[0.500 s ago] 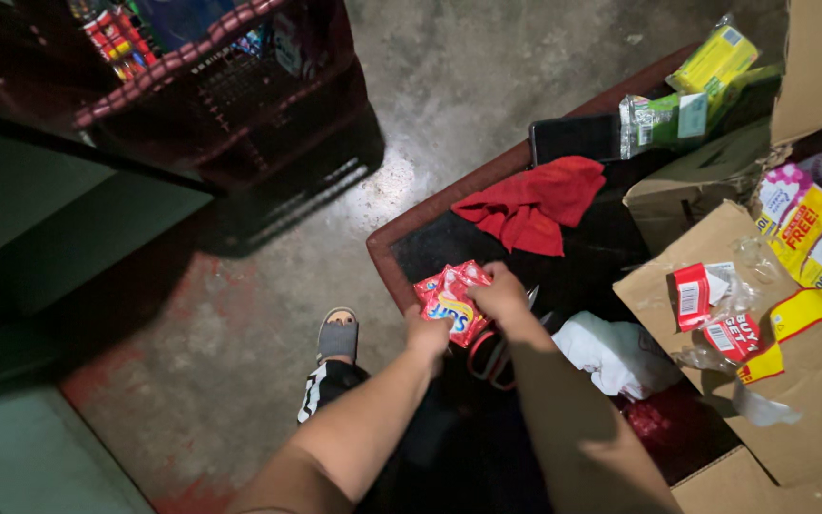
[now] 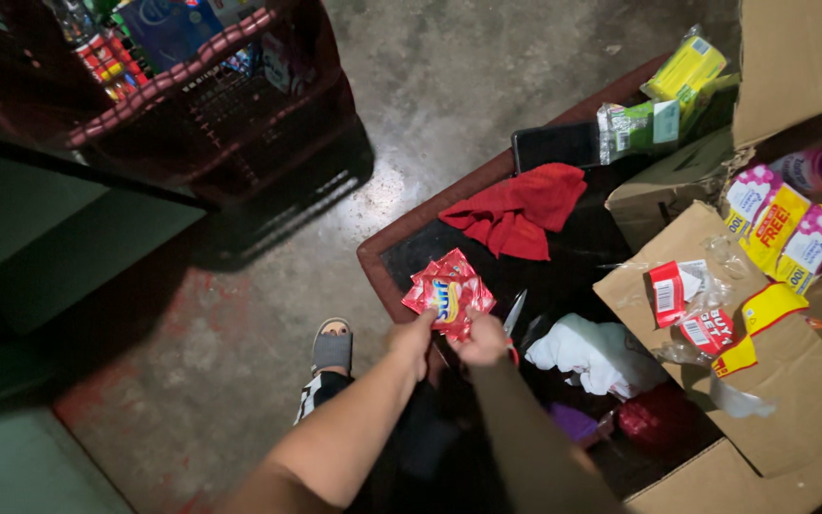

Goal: The person uses red scissors to cut open a red snack packet, then places the cut pieces into a maroon plastic basket. The person then sorts various snack packets and boxes from a cardboard box onto a table.

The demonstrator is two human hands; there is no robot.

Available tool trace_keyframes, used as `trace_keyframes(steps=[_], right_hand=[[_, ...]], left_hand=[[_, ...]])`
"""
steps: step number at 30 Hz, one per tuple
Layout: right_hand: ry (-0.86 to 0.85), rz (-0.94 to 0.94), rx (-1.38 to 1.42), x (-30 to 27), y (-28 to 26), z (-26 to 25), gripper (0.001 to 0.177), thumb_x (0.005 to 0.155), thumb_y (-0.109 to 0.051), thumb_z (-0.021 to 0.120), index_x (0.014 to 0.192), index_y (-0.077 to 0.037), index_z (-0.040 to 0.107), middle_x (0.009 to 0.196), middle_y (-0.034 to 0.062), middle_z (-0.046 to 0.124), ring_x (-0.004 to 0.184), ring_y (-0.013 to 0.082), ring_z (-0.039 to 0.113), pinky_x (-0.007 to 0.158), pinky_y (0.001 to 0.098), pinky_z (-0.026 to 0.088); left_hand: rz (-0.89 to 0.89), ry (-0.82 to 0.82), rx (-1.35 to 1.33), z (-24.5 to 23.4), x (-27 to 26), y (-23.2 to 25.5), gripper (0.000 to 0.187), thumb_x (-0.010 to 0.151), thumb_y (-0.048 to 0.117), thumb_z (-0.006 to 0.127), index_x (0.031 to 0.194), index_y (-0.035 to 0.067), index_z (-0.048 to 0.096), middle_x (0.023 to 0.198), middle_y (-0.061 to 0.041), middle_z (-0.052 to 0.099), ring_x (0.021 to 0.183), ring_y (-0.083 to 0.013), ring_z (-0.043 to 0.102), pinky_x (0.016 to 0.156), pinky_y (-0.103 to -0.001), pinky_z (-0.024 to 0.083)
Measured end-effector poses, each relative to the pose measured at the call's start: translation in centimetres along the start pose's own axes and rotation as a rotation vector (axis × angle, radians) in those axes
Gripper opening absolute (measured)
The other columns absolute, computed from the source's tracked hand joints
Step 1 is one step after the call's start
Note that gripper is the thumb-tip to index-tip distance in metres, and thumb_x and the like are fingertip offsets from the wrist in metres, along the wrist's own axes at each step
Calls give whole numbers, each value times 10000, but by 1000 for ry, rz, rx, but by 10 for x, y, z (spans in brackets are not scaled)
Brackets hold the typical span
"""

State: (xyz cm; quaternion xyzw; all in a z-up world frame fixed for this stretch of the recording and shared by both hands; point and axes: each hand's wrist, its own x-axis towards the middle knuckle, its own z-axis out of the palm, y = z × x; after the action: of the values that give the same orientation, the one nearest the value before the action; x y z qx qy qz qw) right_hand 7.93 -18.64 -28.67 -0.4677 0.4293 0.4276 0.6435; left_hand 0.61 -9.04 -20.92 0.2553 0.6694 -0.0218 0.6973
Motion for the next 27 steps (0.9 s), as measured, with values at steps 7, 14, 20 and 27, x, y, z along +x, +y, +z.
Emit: trace_keyframes(steps=[7,14,20,27], right_hand=[[227,-6,-227,-18,13,19,233,801,-95,526,1028,-47,540,979,131,488,896,264,465,783,463,435],[352,-1402,-1262,-48,-26,25,475,653,-156,637,1071,28,505,1089,200,492,1010,338,455,860,383,371],[88,-853,-1034,-15,-22,42,475,695,-126,636,1106,3,435,1051,178,526,955,288,519,811,345,416],[-31,-448,-692,-11,-20,58,401,660,34,549,1052,12,465,928,137,579,811,214,574,693,319,483]], left_hand=[[407,-60,-12,16,21,6,295,658,49,641,941,-12,586,849,-111,636,705,-206,610,620,-324,489],[512,118,266,10,35,19,385,667,58,643,1038,73,544,930,-97,628,833,-193,602,744,-295,462],[585,130,664,11,8,41,484,666,173,685,1105,119,490,947,-133,606,898,-272,573,798,-338,434],[471,-133,302,10,25,45,431,521,6,653,946,10,582,870,-115,648,753,-219,638,673,-339,517]])
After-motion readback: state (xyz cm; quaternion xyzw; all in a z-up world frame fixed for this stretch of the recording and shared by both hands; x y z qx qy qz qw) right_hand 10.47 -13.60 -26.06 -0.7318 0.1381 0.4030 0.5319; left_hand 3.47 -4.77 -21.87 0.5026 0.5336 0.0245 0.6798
